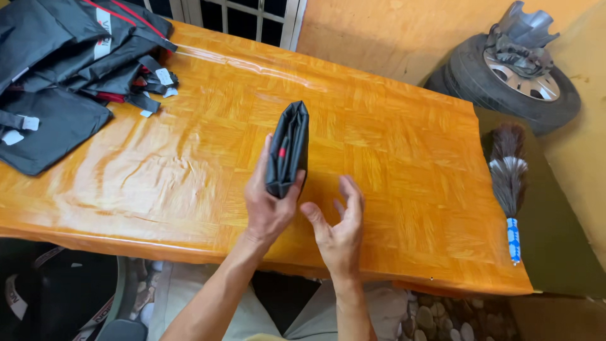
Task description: The person folds a black and red textile item into a small rectangular shape, secures it, brushes it with a handheld duster, and places it into a green bin.
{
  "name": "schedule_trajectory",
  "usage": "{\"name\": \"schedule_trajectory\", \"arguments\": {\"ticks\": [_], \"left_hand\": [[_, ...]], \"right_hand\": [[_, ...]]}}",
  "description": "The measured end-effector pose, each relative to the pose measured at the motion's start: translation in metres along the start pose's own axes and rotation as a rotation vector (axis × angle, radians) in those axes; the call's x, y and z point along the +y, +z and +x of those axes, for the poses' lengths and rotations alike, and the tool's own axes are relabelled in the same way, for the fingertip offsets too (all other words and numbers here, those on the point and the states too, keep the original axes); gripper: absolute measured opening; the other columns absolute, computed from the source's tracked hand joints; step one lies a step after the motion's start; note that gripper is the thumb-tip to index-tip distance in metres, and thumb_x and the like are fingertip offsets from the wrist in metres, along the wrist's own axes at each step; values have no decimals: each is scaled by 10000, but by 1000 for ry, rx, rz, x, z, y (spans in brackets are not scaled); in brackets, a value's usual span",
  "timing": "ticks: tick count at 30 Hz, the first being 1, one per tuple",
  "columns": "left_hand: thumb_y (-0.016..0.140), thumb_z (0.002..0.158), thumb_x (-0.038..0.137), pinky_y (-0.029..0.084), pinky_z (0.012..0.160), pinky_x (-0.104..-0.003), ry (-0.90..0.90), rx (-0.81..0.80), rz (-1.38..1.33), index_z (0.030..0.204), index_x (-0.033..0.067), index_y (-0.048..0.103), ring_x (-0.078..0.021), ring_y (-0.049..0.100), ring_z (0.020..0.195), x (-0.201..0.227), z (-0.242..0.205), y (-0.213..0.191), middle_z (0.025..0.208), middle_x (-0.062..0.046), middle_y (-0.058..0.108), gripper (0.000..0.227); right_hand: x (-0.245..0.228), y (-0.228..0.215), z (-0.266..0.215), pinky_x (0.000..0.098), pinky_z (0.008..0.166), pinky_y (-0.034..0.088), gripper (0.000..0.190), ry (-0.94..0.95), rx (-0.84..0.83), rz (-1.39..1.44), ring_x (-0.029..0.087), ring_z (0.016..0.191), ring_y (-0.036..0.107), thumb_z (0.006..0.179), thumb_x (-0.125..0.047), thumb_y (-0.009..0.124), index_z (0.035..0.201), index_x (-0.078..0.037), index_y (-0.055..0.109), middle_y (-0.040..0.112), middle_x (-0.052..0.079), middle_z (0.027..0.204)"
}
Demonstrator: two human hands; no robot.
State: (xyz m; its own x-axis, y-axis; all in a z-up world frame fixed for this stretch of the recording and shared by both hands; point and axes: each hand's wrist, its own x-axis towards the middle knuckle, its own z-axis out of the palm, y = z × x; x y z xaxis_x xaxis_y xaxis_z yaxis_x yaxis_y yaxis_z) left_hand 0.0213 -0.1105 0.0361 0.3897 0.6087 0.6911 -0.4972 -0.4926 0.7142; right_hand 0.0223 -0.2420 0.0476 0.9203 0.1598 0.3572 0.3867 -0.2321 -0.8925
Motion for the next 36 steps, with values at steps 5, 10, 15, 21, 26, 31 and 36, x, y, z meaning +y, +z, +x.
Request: {"name": "schedule_trajectory", "arguments": {"ticks": [5, 10, 15, 21, 26, 31, 36], "left_hand": [[796, 831, 233, 287, 1178, -592, 172, -81, 280, 1539, -52, 415, -459, 465, 1406, -29, -41, 23, 1522, -280, 488, 853], [581, 998, 228, 225, 1214, -593, 175, -177, 593, 1606, -46, 281, -430, 346, 1497, -47, -61, 25, 1627, -253, 365, 731], [721, 646, -83, 66, 1256, -575, -100, -308, 193, 1624, -57, -33, -533, 14, 1540, 11, -51, 22, 1681, -334, 2, 1235], [996, 635, 184, 460, 1036, -496, -14, -270, 81, 1595, -55, 212, -389, 519, 1301, -24, -35, -29, 1451, -232, 497, 1262], [1064, 384, 110, 434, 1066, -477, -228, -336, -217, 1512, 19, 347, -302, 536, 1254, -53, 3, -45, 1345, -182, 572, 1340], [1076, 400, 117, 563, 816, -308, -282, -235, -139, 1158, 62, 690, -158, 690, 907, -30, -19, -40, 990, -104, 746, 852], [848, 537, 633, 564, 942, -327, -210, -470, -167, 1267, 10, 556, -180, 703, 1055, 1, -33, -54, 1163, -112, 712, 1003]], "right_hand": [[-8, 18, -2, 445, 1041, 505, 864, 11, -165, 254, 236, 1161, 613, 739, -371, 904, 1414, -2, 511, 656, 196, 1192], [2, 8, 12, 290, 783, 586, 438, 145, -144, 313, 87, 840, 664, 808, -357, 863, 1117, -80, 725, 738, 43, 873], [-9, -13, 41, 347, 767, 593, 288, -119, -262, 81, 121, 771, 686, 898, -285, 787, 1059, -50, 745, 759, 92, 802], [59, -8, 43, 482, 873, 560, 338, -325, -142, 13, 337, 960, 711, 1044, -270, 545, 1256, -6, 554, 697, 250, 1009], [58, -9, 44, 451, 950, 537, 358, -342, -244, 109, 241, 1036, 656, 1048, -256, 523, 1315, -20, 562, 698, 176, 1091], [41, 3, 42, 432, 972, 516, 371, -270, -169, 218, 199, 989, 598, 1099, -270, 409, 1311, -18, 580, 660, 129, 1044], [47, 22, 41, 376, 873, 458, 516, -336, 33, 327, 237, 929, 576, 1051, -400, 315, 1132, 27, 593, 583, 114, 986]]}}
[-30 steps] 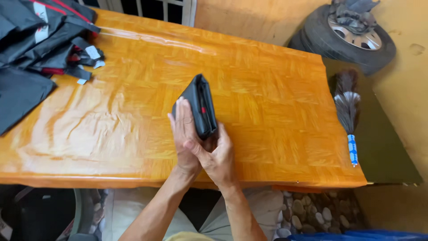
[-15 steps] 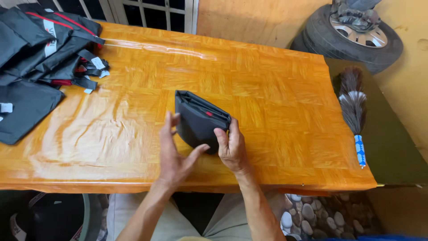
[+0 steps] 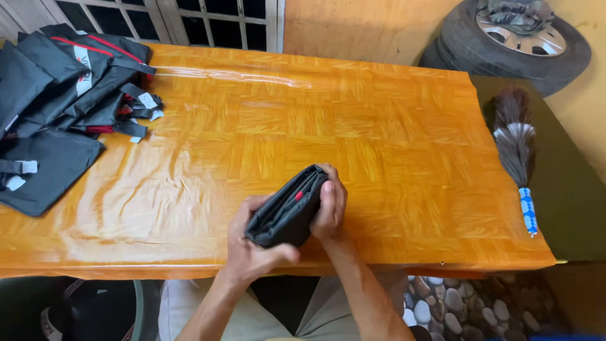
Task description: The person folds a black and red textile item into a small rectangular shape, secures it, brushes it with a handheld duster, and places it into a green bin.
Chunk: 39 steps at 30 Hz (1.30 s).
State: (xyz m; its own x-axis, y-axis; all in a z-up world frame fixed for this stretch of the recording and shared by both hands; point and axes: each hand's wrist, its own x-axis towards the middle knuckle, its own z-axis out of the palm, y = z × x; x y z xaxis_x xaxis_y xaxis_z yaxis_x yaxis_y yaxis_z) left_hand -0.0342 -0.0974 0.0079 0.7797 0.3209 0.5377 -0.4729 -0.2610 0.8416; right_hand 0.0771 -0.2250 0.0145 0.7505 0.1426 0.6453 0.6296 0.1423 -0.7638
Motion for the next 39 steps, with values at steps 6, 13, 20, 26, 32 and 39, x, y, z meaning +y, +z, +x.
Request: {"name": "schedule_trajectory", "arguments": {"ticks": [6, 13, 20, 26, 32, 39], "left_hand": [[581, 985, 296, 624, 871, -419, -409, -266, -127, 1345, 64, 666, -214, 731, 943, 49, 82, -39, 1081, -154, 763, 436], [705, 754, 130, 607, 697, -343, -380, -473, 239, 1011, 54, 790, -148, 673, 673, 26, 126, -36, 744, -57, 733, 281], [586, 841, 249, 530, 597, -295, -398, -396, 250, 775, 149, 746, -146, 653, 585, 27, 133, -26, 571, -55, 650, 200], [614, 761, 195, 599, 765, -366, -410, -531, 213, 1076, 108, 777, -216, 682, 896, 49, 135, -27, 926, -120, 702, 365], [620, 706, 167, 615, 722, -365, -400, -541, 248, 957, 136, 809, -196, 673, 795, 40, 137, -21, 852, -87, 666, 315], [608, 694, 201, 609, 757, -384, -424, -550, 233, 928, 153, 817, -188, 645, 808, 43, 139, -18, 846, -75, 669, 318]], "right_hand": [[14, 7, 19, 247, 728, 442, 575, 108, -306, 320, 143, 797, 548, 982, -417, 410, 1373, -10, 516, 589, 94, 904], [55, 19, 17, 225, 796, 536, 593, 305, -417, 644, 106, 937, 716, 969, -478, 434, 1389, -61, 394, 748, 102, 1034], [60, 26, 17, 264, 754, 528, 609, 311, -419, 657, 166, 869, 662, 947, -463, 429, 1388, -43, 400, 683, 154, 1018], [42, 35, 23, 276, 805, 519, 594, 339, -337, 743, 183, 960, 644, 934, -461, 461, 1352, -40, 424, 627, 155, 1110], [67, 35, 19, 303, 862, 505, 651, 290, -351, 690, 198, 999, 614, 921, -506, 465, 1366, -31, 439, 615, 155, 1104], [62, 35, 20, 303, 910, 496, 647, 255, -352, 614, 178, 1044, 598, 930, -529, 436, 1358, -44, 462, 617, 131, 1149]]}}
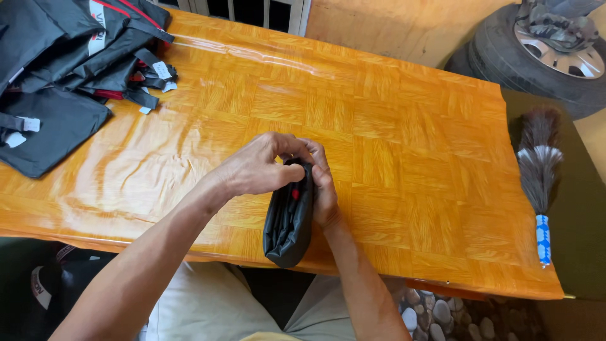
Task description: The person folds a black and red textile item into a small rectangular shape, secures it, brushes it with a handheld duster, and places it into a green bin.
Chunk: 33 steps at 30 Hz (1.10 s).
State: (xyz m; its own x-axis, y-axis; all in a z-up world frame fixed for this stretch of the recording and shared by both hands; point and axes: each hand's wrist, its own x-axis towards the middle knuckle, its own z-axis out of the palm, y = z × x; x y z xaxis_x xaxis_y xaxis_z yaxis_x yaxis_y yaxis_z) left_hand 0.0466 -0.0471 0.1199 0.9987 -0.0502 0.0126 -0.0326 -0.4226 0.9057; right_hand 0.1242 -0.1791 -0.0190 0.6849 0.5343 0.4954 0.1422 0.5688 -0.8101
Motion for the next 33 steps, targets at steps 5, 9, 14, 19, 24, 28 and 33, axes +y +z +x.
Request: {"name": "schedule_trajectory", "arguments": {"ticks": [5, 9, 14, 19, 24, 28, 33], "left_hand": [[589, 692, 178, 596, 758, -395, 61, -7, -15, 927, 124, 811, -204, 652, 797, -5, -1, 0, 884, -104, 706, 328], [634, 706, 183, 593, 694, -376, 197, 83, 78, 872, 165, 817, -212, 683, 738, -15, 5, 5, 806, -78, 696, 248], [658, 731, 159, 571, 642, -338, 340, 159, 147, 814, 193, 799, -237, 683, 697, -34, 13, 12, 735, -56, 648, 167], [670, 758, 127, 557, 611, -350, 446, 202, 143, 808, 177, 795, -284, 700, 681, -38, 9, 12, 690, -85, 648, 144], [545, 934, 126, 579, 715, -354, 193, 445, -13, 1122, 155, 762, -201, 771, 838, -30, 2, 14, 756, -43, 777, 288], [597, 979, 434, 557, 844, -472, -16, 353, 1, 1158, 126, 738, -321, 760, 966, 6, -35, 3, 929, -113, 794, 383], [610, 946, 420, 478, 1003, -620, -165, 52, 297, 1385, -75, 505, -544, 618, 1174, 15, -56, 9, 1194, -358, 662, 670]], "right_hand": [[-1, 1, 0, 285, 834, 494, 603, -28, -1, -6, 158, 936, 586, 944, -493, 421, 1336, -38, 465, 590, 106, 1046], [7, -6, 0, 313, 793, 509, 611, -62, -18, -69, 183, 884, 600, 960, -504, 392, 1321, -18, 478, 600, 129, 1009], [7, -8, 3, 293, 766, 516, 600, -63, -13, -99, 157, 855, 614, 973, -493, 376, 1334, -24, 467, 604, 106, 982], [8, -7, 3, 295, 791, 533, 609, -54, 4, -59, 177, 874, 644, 971, -510, 373, 1341, -37, 473, 626, 126, 1018], [8, -4, -10, 237, 726, 524, 589, 4, 44, -69, 129, 797, 673, 977, -500, 365, 1320, -37, 483, 680, 99, 946], [-11, -3, 5, 253, 636, 487, 502, -74, 103, -368, 143, 693, 596, 1016, -388, 304, 1115, -53, 663, 593, 55, 753], [-11, -1, 7, 318, 684, 504, 430, -81, 68, -566, 174, 685, 580, 1067, -292, 307, 1017, -82, 678, 592, 62, 729]]}}
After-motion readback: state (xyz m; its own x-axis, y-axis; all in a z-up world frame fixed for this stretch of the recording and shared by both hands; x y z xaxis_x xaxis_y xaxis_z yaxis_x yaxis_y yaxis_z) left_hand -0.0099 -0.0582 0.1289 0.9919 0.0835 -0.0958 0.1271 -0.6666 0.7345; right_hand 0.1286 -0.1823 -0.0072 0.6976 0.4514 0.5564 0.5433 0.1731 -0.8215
